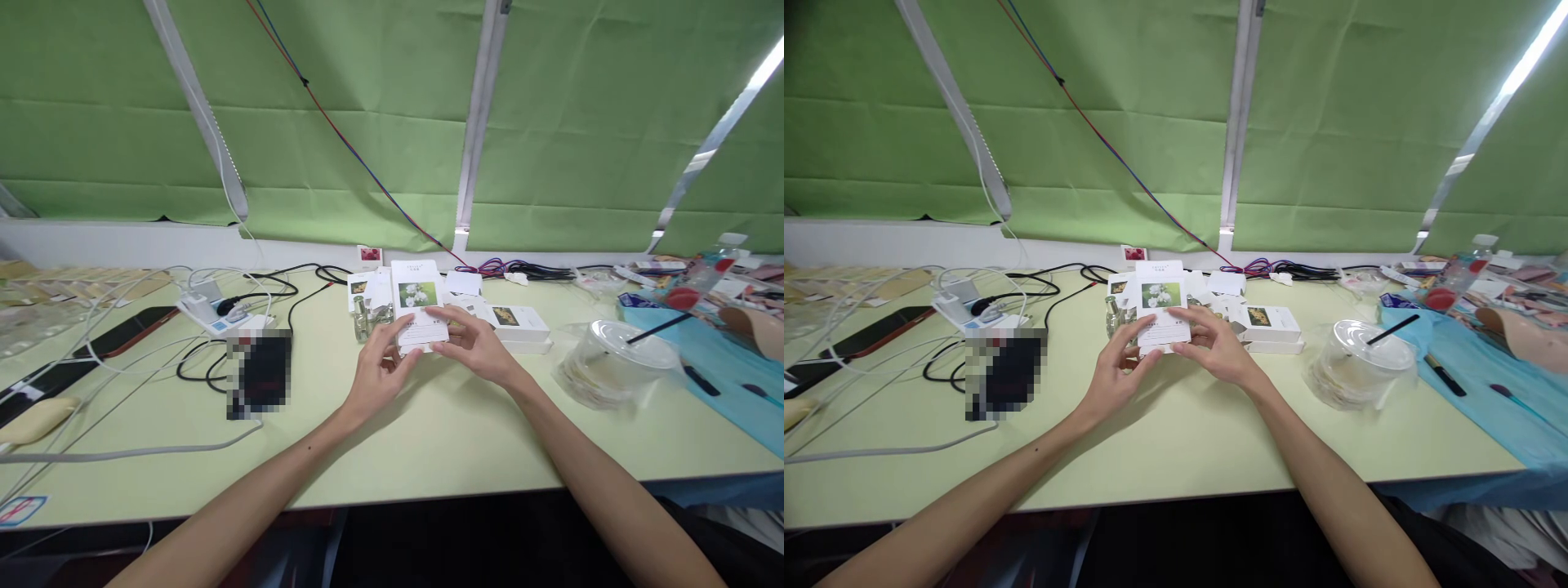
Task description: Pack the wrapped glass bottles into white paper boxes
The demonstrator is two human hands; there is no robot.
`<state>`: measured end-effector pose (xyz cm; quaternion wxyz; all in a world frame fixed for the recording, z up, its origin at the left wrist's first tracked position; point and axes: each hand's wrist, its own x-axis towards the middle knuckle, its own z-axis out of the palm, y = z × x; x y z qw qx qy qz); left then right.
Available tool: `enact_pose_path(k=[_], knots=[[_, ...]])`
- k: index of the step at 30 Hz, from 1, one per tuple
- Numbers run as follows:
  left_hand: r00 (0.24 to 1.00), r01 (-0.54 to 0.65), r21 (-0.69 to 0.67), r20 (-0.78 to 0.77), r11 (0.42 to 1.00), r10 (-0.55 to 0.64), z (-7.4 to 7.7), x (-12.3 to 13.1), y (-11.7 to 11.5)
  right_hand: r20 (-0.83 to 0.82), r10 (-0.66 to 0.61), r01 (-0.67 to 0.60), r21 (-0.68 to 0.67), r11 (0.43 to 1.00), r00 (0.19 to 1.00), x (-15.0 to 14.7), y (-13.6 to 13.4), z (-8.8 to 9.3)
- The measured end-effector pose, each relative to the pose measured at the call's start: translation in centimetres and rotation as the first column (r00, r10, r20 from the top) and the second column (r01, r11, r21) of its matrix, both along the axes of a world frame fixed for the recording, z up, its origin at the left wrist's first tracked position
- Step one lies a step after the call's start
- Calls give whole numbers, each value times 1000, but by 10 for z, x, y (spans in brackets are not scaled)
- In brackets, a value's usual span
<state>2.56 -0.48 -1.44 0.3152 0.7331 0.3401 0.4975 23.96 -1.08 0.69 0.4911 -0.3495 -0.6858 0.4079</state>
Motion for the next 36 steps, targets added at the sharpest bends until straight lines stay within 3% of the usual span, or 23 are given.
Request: enact_pose_path(k=[12, 21, 36], knots=[[1000, 6, -7, 24, 1000, -6, -1, 0, 2, 1, -5, 5, 29, 1000, 1000, -1, 0, 2], [999, 9, -21, 41, 1000, -8, -2, -1, 3, -8, -25, 25, -29, 999, 1000, -1, -1, 2], [999, -1, -17, 34, 1000, 1, -2, -1, 2, 6, -7, 7, 31, 1000, 1000, -1, 1, 0]])
